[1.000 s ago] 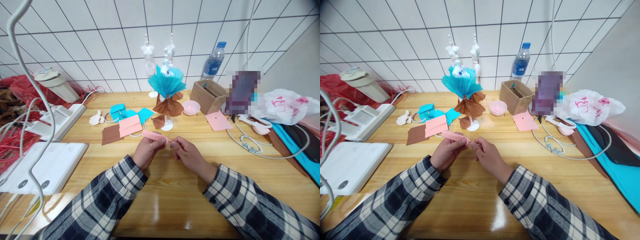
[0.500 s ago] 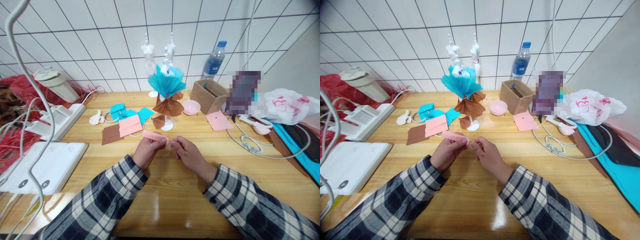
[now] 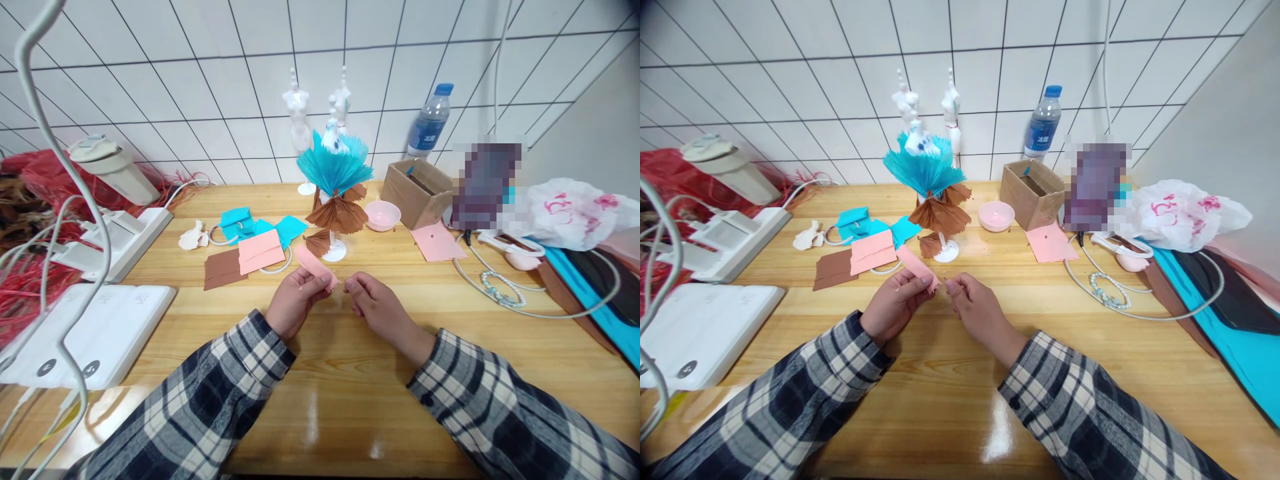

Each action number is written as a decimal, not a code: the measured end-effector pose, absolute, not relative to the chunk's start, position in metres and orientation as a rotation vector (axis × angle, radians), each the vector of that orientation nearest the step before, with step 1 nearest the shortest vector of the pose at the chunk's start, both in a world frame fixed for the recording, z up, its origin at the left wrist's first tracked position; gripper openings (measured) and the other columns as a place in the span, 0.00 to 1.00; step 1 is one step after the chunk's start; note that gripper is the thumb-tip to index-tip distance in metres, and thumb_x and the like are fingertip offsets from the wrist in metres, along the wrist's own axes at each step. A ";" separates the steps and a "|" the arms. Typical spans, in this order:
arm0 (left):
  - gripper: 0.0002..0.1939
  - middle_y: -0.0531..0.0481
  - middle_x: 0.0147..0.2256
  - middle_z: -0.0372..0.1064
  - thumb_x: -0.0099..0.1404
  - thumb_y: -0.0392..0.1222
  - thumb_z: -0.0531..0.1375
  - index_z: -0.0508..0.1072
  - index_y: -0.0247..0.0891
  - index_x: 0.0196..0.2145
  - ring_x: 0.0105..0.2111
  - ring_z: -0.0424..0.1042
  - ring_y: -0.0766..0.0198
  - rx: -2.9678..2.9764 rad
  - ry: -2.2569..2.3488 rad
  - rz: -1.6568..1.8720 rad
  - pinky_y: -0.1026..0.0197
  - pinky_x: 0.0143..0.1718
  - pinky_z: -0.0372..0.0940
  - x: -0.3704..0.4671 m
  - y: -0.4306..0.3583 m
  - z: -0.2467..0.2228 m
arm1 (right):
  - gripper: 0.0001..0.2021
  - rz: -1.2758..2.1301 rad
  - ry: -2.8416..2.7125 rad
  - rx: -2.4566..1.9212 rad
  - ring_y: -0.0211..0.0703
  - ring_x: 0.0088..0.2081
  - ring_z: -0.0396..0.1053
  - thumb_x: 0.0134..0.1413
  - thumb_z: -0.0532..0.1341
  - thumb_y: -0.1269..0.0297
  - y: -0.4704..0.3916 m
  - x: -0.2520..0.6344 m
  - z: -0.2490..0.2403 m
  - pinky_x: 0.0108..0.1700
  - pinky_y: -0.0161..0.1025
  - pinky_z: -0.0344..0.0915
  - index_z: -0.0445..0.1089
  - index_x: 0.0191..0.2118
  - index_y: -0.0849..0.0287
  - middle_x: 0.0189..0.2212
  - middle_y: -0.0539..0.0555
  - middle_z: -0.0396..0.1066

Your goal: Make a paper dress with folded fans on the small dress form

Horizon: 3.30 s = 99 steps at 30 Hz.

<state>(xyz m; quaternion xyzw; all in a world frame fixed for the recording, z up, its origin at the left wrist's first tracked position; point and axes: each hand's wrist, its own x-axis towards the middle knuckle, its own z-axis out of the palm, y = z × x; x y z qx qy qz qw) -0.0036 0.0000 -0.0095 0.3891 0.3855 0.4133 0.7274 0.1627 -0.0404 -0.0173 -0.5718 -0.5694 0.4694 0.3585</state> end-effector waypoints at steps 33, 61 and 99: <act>0.07 0.53 0.26 0.67 0.56 0.40 0.67 0.74 0.34 0.28 0.28 0.65 0.70 0.860 0.806 0.858 0.66 0.35 0.62 -0.006 0.000 -0.009 | 0.18 1.456 -1.588 -1.348 0.32 0.15 0.56 0.64 0.51 0.49 -0.034 0.169 -0.018 0.20 0.31 0.53 0.67 0.34 0.58 0.17 0.46 0.67; 0.09 0.53 0.27 0.68 0.55 0.41 0.68 0.74 0.33 0.28 0.29 0.65 0.71 0.819 0.846 0.893 0.69 0.35 0.64 -0.005 0.000 -0.007 | 0.18 1.407 -1.575 -1.332 0.34 0.18 0.56 0.61 0.52 0.48 -0.037 0.167 -0.014 0.23 0.33 0.53 0.65 0.30 0.57 0.16 0.43 0.58; 0.14 0.47 0.39 0.77 0.65 0.48 0.55 0.77 0.40 0.41 0.37 0.73 0.56 2.110 1.667 0.747 0.57 0.37 0.66 -0.113 0.066 -0.029 | 0.22 0.590 -2.569 -1.052 0.43 0.65 0.54 0.68 0.47 0.58 -0.039 0.178 -0.020 0.67 0.46 0.53 0.60 0.64 0.55 0.62 0.51 0.62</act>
